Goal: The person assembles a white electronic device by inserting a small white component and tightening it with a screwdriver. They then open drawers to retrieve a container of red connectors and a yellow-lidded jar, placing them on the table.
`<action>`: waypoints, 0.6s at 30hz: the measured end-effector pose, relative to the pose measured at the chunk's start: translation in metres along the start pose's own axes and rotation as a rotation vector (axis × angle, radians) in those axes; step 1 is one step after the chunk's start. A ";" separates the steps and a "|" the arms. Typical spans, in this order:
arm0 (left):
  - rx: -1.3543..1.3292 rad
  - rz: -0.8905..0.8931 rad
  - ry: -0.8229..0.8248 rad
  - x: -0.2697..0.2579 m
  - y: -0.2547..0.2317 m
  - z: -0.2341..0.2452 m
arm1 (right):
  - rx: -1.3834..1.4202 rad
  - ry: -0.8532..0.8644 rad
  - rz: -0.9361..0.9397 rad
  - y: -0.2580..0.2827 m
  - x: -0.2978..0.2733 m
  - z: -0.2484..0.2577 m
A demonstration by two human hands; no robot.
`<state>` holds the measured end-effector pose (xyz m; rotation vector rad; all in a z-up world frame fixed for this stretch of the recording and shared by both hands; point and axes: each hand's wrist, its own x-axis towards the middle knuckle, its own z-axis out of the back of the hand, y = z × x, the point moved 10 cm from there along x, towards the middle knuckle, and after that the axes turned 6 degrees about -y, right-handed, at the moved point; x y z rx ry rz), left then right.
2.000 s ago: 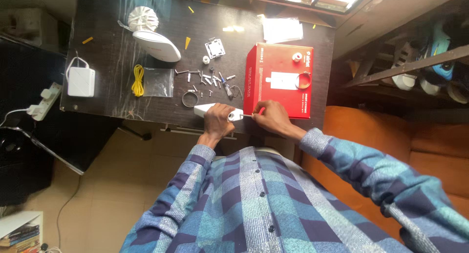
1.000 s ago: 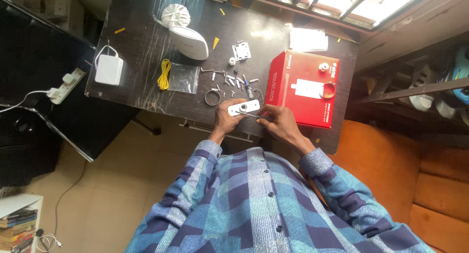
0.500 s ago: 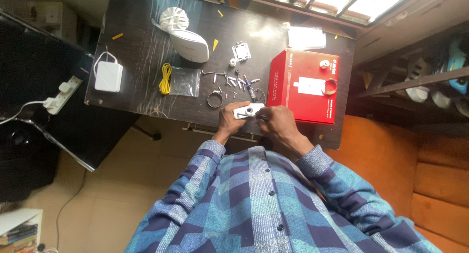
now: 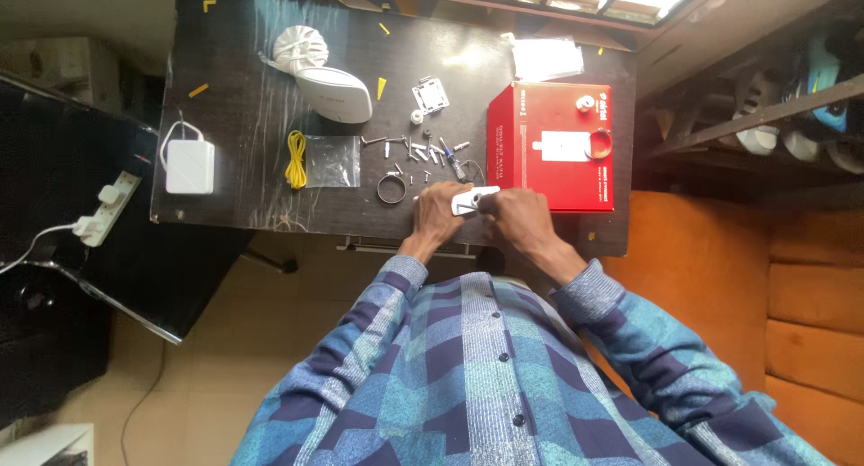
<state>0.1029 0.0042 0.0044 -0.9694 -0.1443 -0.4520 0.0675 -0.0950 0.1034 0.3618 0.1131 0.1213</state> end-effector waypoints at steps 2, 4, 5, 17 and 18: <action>0.019 0.057 0.098 0.005 0.003 -0.009 | -0.052 0.007 -0.004 -0.007 0.000 0.006; 0.053 0.047 0.145 0.011 0.000 -0.015 | -0.083 0.020 0.013 -0.012 -0.002 0.013; 0.077 0.010 0.143 0.014 -0.004 -0.016 | -0.087 0.029 0.032 -0.014 -0.002 0.016; -0.044 0.029 0.146 0.031 -0.015 -0.040 | -0.053 -0.008 0.125 -0.047 -0.014 0.023; -0.070 0.044 0.136 0.032 -0.013 -0.040 | -0.027 -0.022 0.124 -0.048 -0.014 0.023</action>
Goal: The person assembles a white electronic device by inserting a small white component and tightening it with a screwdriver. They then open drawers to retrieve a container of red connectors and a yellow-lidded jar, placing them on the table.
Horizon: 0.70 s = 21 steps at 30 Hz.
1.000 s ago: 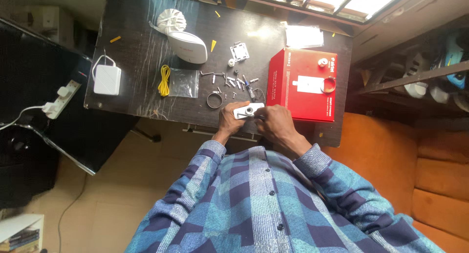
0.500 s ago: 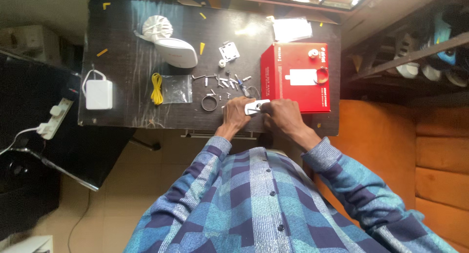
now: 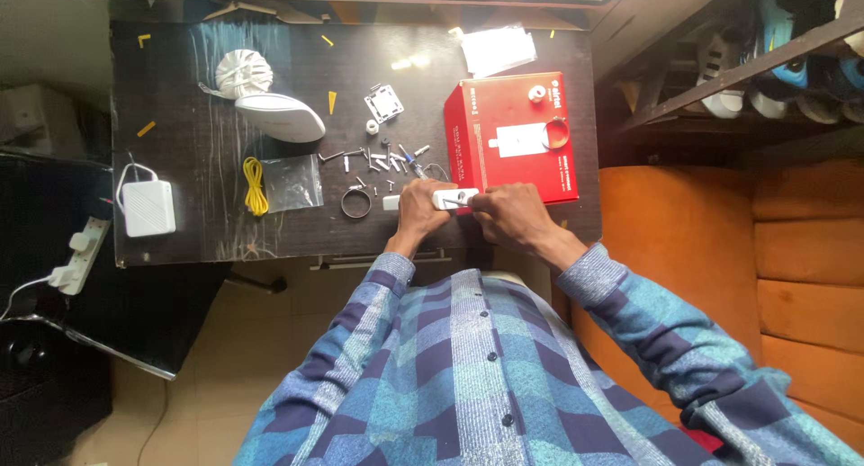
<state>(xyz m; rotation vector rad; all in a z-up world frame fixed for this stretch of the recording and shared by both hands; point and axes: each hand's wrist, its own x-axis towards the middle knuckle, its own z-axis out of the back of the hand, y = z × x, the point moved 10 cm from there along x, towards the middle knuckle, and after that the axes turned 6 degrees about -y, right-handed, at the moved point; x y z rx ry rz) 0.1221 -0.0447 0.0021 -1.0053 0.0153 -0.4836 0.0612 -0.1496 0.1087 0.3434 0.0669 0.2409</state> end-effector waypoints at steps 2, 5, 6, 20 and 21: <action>-0.067 0.045 -0.021 -0.001 0.003 0.000 | 0.012 -0.024 0.017 -0.003 0.001 0.002; -0.092 0.105 -0.014 -0.001 0.007 -0.002 | 0.022 -0.038 0.037 -0.006 0.002 0.002; -0.088 0.123 -0.005 -0.001 0.008 -0.002 | 0.023 -0.040 0.042 -0.007 0.003 0.001; -0.005 0.142 0.007 -0.003 -0.009 -0.006 | 0.076 0.030 0.216 -0.017 0.018 -0.005; 0.000 0.148 0.013 -0.003 -0.008 -0.006 | 0.062 0.036 0.248 -0.013 0.018 -0.005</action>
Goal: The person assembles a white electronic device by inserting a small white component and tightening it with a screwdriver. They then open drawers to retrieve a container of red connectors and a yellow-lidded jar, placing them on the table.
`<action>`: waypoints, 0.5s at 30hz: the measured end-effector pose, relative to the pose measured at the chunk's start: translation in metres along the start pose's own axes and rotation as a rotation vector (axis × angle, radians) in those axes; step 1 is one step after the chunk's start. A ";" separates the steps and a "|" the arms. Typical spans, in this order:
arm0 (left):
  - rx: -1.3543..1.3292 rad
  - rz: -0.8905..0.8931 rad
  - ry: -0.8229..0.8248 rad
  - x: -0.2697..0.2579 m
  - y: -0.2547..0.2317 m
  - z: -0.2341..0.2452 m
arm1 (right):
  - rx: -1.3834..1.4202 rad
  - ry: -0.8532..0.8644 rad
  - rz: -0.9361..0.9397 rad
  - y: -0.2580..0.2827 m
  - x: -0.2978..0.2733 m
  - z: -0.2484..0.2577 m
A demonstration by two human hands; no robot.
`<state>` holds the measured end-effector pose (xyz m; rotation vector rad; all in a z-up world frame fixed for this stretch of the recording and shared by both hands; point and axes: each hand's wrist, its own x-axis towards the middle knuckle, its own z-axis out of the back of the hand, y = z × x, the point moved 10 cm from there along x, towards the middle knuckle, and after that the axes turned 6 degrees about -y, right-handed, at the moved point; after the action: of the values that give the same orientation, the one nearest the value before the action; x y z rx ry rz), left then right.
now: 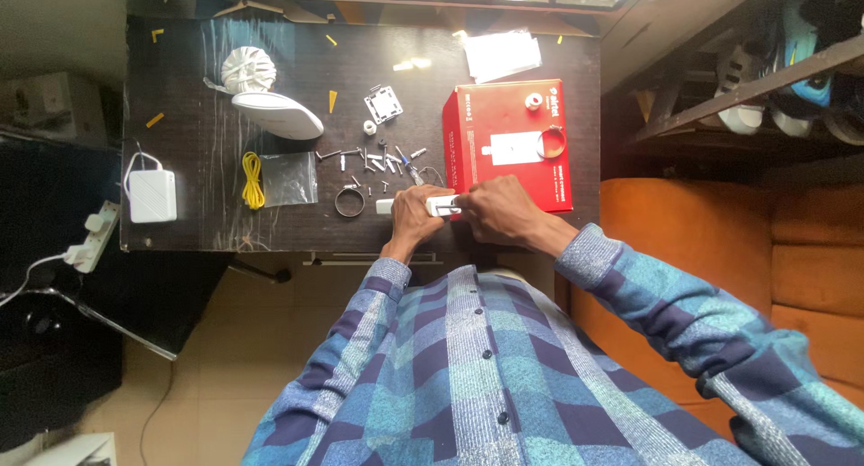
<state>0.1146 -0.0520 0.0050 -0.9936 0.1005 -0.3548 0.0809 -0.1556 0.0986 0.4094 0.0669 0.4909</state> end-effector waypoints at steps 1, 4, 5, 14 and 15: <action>0.000 -0.007 -0.006 0.000 -0.001 0.000 | 0.004 -0.010 0.018 0.002 0.000 0.002; 0.009 -0.021 -0.022 -0.002 -0.002 0.000 | 0.029 0.000 0.024 0.002 -0.002 0.002; 0.016 -0.024 -0.027 -0.002 -0.002 0.000 | 0.042 0.030 -0.006 -0.002 -0.002 0.000; 0.079 -0.069 -0.131 -0.011 -0.003 -0.001 | 0.220 0.050 -0.342 -0.027 -0.004 -0.006; 0.074 -0.061 -0.153 -0.011 0.000 0.002 | 0.237 0.067 -0.387 -0.030 -0.002 -0.008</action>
<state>0.1044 -0.0464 0.0057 -0.9488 -0.0808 -0.3351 0.0918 -0.1779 0.0795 0.5971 0.2653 0.1140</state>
